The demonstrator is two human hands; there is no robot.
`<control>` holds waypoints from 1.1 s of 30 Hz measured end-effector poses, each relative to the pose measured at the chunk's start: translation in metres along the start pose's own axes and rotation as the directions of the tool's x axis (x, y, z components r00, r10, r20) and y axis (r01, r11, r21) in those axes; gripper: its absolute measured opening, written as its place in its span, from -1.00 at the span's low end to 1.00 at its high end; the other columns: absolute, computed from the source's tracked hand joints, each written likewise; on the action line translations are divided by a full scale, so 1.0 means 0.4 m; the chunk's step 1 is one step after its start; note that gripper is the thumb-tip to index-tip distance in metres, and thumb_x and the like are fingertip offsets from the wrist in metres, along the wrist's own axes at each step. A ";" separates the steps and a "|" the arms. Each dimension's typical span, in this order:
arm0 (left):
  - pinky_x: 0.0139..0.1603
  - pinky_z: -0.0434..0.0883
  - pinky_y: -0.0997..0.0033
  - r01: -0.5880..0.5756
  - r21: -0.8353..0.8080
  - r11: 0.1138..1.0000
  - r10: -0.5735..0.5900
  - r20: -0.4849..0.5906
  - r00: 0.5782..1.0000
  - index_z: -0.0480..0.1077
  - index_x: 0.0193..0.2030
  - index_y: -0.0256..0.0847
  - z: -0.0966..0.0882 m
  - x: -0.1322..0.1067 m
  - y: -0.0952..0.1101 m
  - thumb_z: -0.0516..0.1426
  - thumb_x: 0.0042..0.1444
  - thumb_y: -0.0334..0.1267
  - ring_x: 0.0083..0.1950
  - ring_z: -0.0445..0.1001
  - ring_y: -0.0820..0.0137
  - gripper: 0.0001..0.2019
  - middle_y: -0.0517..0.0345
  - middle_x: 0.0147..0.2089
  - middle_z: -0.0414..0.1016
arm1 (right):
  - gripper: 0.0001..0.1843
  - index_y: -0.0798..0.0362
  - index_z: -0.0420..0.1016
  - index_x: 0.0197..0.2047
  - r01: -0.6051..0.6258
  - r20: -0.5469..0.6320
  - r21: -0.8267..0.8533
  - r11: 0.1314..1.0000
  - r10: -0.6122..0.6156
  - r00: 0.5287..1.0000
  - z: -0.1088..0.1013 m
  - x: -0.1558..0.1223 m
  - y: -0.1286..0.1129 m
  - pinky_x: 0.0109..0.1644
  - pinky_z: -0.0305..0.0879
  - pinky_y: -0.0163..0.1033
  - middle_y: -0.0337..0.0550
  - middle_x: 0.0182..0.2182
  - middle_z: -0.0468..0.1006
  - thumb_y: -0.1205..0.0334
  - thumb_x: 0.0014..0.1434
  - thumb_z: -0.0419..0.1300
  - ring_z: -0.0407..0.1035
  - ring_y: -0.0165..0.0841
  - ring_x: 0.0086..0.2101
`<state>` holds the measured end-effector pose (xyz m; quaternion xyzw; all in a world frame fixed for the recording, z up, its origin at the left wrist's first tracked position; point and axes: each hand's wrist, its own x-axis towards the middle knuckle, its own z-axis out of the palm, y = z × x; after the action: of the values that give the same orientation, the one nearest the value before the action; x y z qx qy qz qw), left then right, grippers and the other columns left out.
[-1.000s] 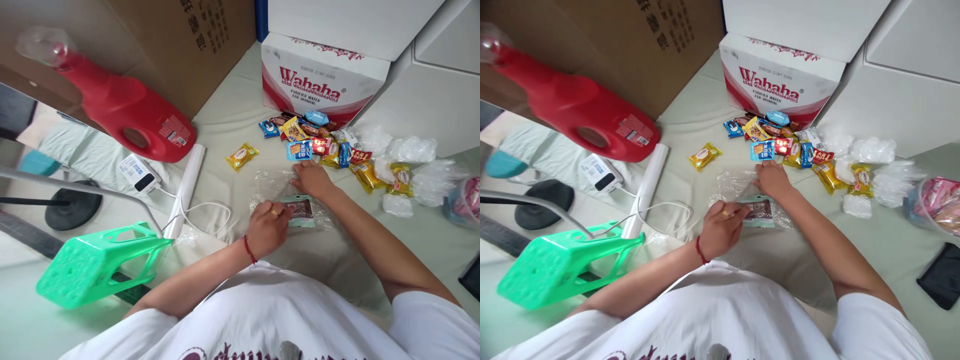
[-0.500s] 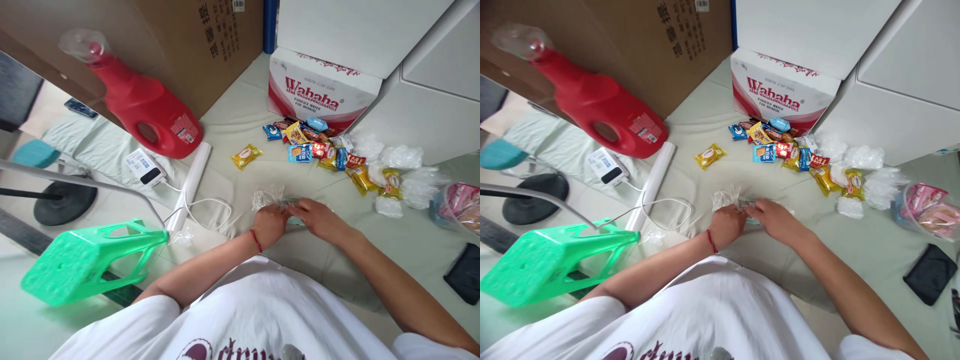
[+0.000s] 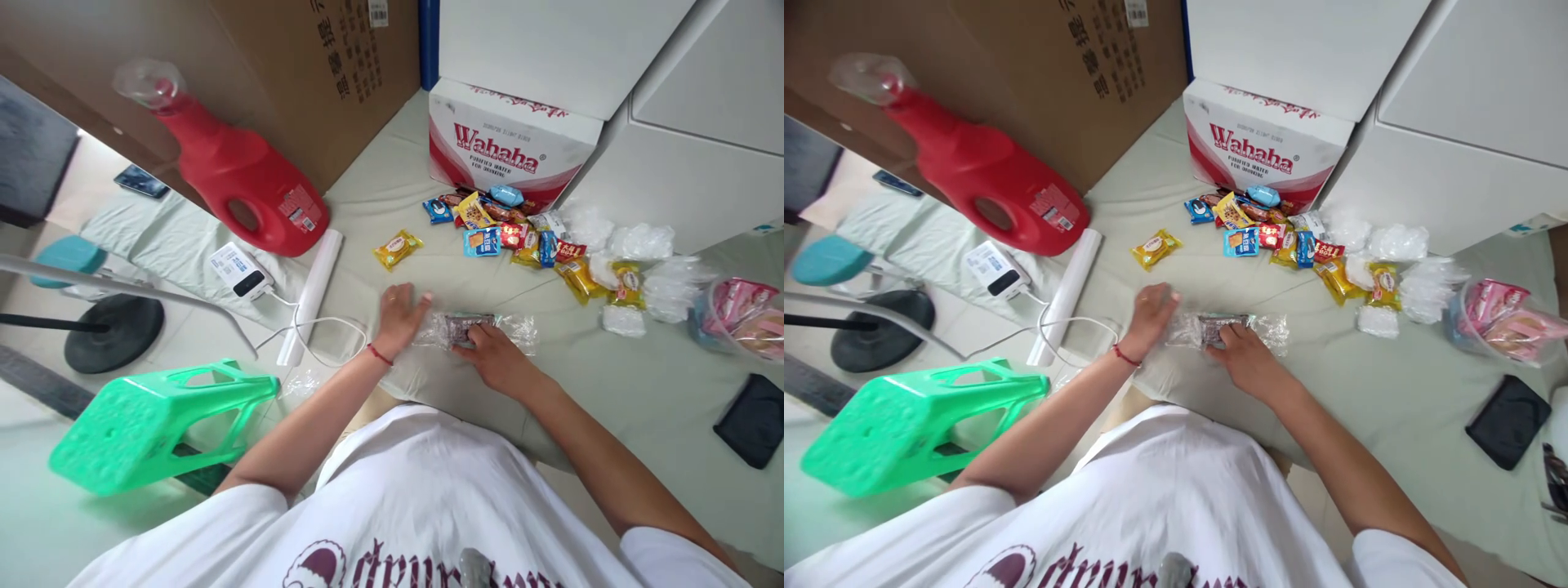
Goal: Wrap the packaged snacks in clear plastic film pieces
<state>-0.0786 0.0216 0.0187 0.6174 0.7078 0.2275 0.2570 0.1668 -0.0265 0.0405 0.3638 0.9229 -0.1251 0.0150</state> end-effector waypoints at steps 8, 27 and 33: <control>-0.08 0.48 0.23 -0.045 0.066 0.997 0.021 0.323 0.946 0.45 -0.36 -0.18 -0.063 -0.033 0.046 0.21 0.11 -0.26 -0.11 0.61 0.17 -0.93 0.04 -0.25 0.59 | -0.61 -0.03 0.65 0.09 -0.001 -0.056 0.032 0.999 0.003 0.998 0.003 0.002 0.001 -0.06 0.22 -0.13 0.00 -0.14 0.41 0.43 0.34 0.11 0.22 -0.18 -0.13; 0.06 0.42 0.16 -0.226 0.146 0.963 0.214 0.094 0.972 0.62 0.06 -0.03 0.111 -0.125 0.182 0.18 0.30 -0.23 0.10 0.41 0.10 -0.75 -0.06 -0.03 0.50 | -0.46 0.09 0.57 0.14 -0.679 -0.353 0.435 0.591 0.806 0.475 0.060 -0.132 0.099 0.20 0.23 0.26 0.22 0.03 0.49 -0.09 0.23 0.28 0.27 0.09 0.11; 0.40 0.21 -0.16 -0.051 0.195 0.980 0.038 0.068 0.997 0.52 0.08 -0.16 0.104 -0.074 0.163 0.44 -0.05 0.04 0.49 0.08 -0.16 -0.42 -0.20 0.38 0.27 | -0.82 0.02 0.57 -0.23 -0.597 -0.262 0.485 0.640 0.757 0.599 0.040 -0.107 0.052 0.06 0.34 0.01 0.12 -0.03 0.51 0.12 0.23 0.19 0.38 -0.08 -0.04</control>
<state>0.0008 0.0012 0.0312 0.6623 0.7043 0.1423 0.2122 0.2114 -0.0443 0.0255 0.7063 0.6498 -0.1840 -0.2125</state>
